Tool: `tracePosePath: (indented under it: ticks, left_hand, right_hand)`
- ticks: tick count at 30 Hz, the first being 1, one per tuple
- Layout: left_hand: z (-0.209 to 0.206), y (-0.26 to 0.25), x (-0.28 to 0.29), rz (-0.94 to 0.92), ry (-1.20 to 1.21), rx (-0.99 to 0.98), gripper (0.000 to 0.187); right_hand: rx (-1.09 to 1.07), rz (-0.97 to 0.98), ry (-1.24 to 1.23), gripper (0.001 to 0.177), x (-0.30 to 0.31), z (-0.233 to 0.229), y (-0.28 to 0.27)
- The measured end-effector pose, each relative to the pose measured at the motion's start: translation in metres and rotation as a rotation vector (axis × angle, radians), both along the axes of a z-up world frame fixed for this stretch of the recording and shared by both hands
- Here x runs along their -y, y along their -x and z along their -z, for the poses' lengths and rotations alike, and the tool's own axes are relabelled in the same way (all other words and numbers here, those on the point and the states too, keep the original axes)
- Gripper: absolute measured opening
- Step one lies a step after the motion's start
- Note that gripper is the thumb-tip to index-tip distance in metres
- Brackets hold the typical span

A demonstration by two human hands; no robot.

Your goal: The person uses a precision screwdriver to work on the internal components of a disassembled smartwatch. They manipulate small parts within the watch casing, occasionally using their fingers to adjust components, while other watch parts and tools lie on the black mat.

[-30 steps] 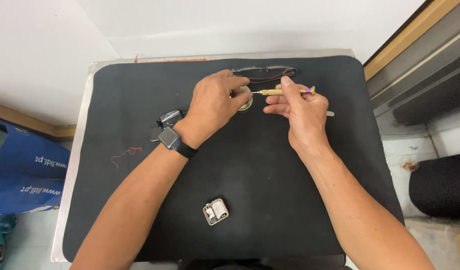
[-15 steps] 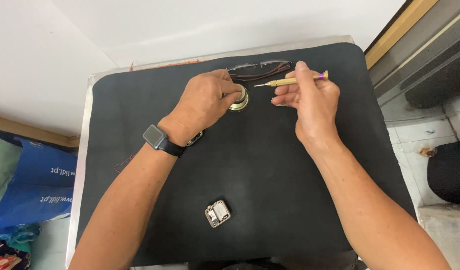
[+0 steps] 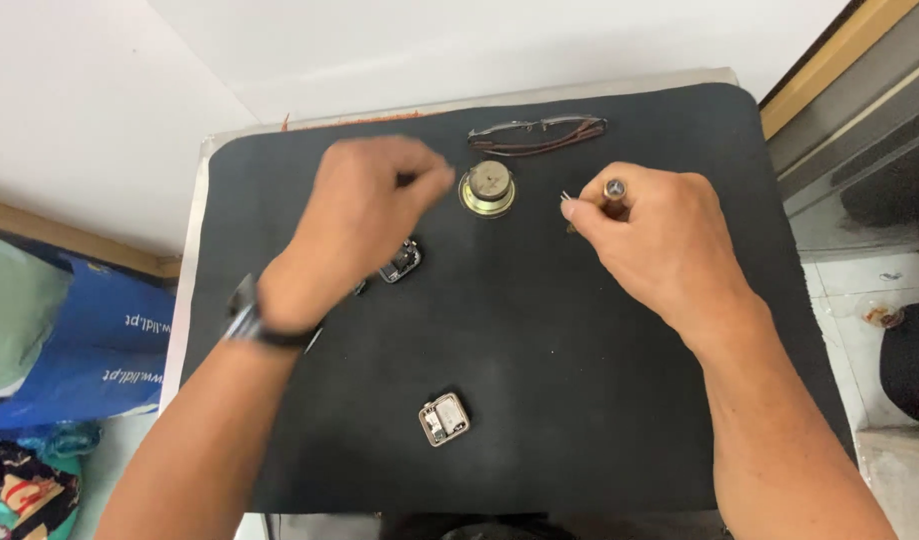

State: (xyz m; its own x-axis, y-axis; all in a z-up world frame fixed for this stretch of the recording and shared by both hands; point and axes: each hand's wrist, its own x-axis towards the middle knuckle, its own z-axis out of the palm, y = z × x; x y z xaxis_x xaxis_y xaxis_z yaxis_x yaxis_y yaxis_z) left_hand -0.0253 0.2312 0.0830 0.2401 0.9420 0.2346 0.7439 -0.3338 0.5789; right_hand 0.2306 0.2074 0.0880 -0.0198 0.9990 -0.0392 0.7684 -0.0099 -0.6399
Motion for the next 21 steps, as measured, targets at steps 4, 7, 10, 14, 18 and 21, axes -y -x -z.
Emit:
tracePosePath:
  ticks: [4,7,10,14,18,21]
  left_hand:
    - [-0.014,0.016,0.100,0.110,0.027,-0.008,0.043]
    - [0.020,0.021,0.175,0.069,0.036,0.026,0.026]
    - [0.061,0.006,0.222,-0.244,0.212,-0.170,0.064]
    - [0.079,-0.012,0.223,-0.263,-0.101,-0.180,0.049]
    - [0.081,-0.007,0.214,-0.152,-0.135,-0.090,0.038]
    - [0.071,-0.013,0.208,-0.074,-0.104,0.025,0.026]
  right_hand:
    - [0.086,-0.062,-0.037,0.018,-0.004,0.011,-0.006]
    - [0.093,-0.150,-0.195,0.012,-0.007,0.026,-0.010]
    - [0.089,-0.176,-0.264,0.008,-0.006,0.042,-0.010]
    - [-0.092,-0.313,-0.483,0.033,-0.025,0.093,-0.026]
    - [-0.136,-0.346,-0.496,0.054,-0.014,0.079,-0.012]
    - [-0.052,-0.313,-0.510,0.051,0.005,0.064,-0.004]
